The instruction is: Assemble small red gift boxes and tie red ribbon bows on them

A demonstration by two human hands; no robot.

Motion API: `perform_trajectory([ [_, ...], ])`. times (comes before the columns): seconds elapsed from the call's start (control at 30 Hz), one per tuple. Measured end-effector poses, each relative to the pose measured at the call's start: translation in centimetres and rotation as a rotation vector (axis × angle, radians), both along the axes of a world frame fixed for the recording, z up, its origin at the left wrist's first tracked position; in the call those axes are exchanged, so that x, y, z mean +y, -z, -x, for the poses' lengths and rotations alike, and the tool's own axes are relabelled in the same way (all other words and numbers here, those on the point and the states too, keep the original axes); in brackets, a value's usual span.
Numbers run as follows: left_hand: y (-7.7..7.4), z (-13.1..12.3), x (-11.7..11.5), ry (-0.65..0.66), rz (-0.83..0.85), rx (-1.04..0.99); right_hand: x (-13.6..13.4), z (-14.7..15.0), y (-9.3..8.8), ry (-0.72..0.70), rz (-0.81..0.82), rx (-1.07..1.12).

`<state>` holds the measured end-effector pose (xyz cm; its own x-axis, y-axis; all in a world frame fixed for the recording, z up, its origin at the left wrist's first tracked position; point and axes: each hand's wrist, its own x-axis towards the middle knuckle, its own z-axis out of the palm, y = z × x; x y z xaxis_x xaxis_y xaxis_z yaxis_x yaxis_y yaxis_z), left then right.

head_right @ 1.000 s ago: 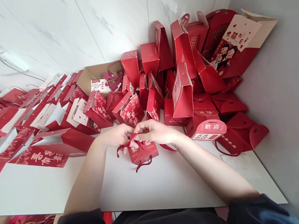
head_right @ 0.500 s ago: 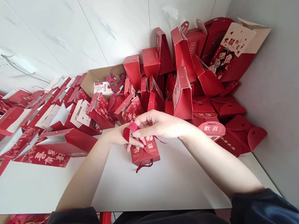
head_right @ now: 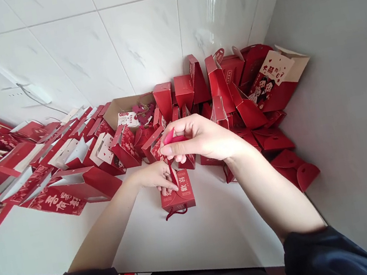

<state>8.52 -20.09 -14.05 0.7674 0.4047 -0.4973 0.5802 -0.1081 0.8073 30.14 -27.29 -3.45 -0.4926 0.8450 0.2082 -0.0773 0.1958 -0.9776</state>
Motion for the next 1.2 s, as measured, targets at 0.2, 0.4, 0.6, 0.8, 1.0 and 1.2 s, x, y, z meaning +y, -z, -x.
perform_trajectory([
  [0.2,0.2,0.2,-0.3,-0.030,-0.017,0.000,0.3,0.6,0.0,-0.059,0.054,0.112],
  [0.4,0.4,0.2,-0.3,-0.022,-0.014,-0.009,1.0,0.5,0.5,-0.019,0.116,0.184],
  [0.6,-0.2,0.4,-0.7,-0.009,-0.032,-0.023,1.5,1.0,0.6,0.168,0.041,0.158],
  [0.8,-0.3,0.4,-3.7,-0.167,-0.499,-0.163,1.5,1.2,0.3,0.288,-0.187,0.135],
  [1.0,0.9,0.7,-4.5,-0.216,-0.564,-0.141,1.5,1.0,0.4,0.275,-0.236,0.114],
  [1.2,-0.4,0.3,-5.5,-0.272,-0.602,-0.260,1.4,1.0,0.6,0.242,-0.255,0.162],
])
